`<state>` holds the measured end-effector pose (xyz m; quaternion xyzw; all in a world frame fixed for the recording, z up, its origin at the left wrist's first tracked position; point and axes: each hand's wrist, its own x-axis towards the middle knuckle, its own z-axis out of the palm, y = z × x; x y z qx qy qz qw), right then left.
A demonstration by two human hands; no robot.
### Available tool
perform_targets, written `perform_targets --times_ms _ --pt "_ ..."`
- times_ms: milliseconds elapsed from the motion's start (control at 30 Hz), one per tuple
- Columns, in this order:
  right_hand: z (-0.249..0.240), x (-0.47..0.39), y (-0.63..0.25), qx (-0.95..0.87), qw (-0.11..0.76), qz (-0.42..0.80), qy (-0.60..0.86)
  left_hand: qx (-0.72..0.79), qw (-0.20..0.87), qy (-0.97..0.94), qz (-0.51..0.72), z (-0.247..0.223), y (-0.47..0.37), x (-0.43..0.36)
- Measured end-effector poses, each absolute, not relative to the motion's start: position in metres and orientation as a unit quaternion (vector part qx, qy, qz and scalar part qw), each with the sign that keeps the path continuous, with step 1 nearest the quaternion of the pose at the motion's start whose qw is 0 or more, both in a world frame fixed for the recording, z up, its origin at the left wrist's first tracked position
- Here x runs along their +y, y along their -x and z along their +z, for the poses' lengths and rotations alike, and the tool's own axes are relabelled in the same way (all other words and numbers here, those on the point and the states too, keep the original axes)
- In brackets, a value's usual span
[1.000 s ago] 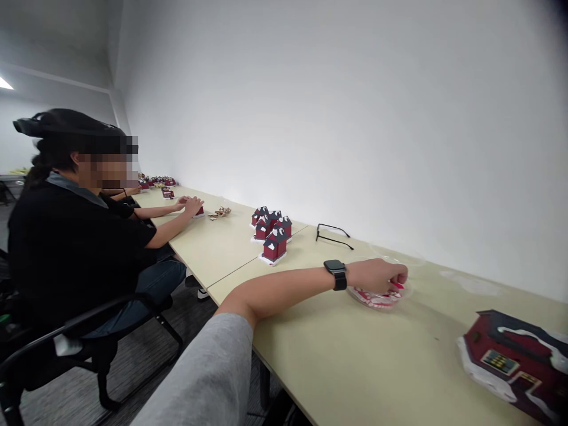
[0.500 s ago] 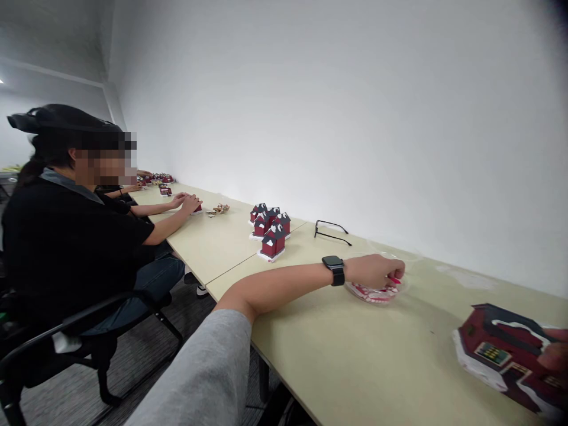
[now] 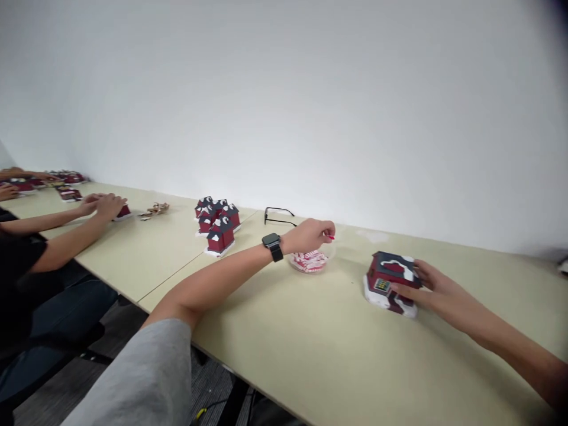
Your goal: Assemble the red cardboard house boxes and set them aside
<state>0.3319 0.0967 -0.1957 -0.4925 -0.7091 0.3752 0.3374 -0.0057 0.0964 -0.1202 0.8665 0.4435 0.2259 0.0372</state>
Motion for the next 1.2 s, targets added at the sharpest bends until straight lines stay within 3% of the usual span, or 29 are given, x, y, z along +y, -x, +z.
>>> perform_targets --times_ms 267,533,833,1200 --pt "-0.17 0.062 -0.306 -0.64 0.365 0.489 0.466 0.317 0.007 -0.895 0.313 -0.119 -0.036 0.053" --pt "-0.166 0.046 -0.292 -0.646 0.352 0.517 0.437 0.216 -0.11 -0.934 0.262 -0.124 -0.055 0.037" --pt "-0.163 0.039 -0.289 -0.669 0.333 0.522 0.411 0.238 -0.034 -0.919 0.313 -0.127 -0.057 0.03" --pt "-0.164 0.042 -0.291 -0.658 0.347 0.535 0.4 0.241 -0.06 -0.916 0.315 -0.131 -0.055 0.036"
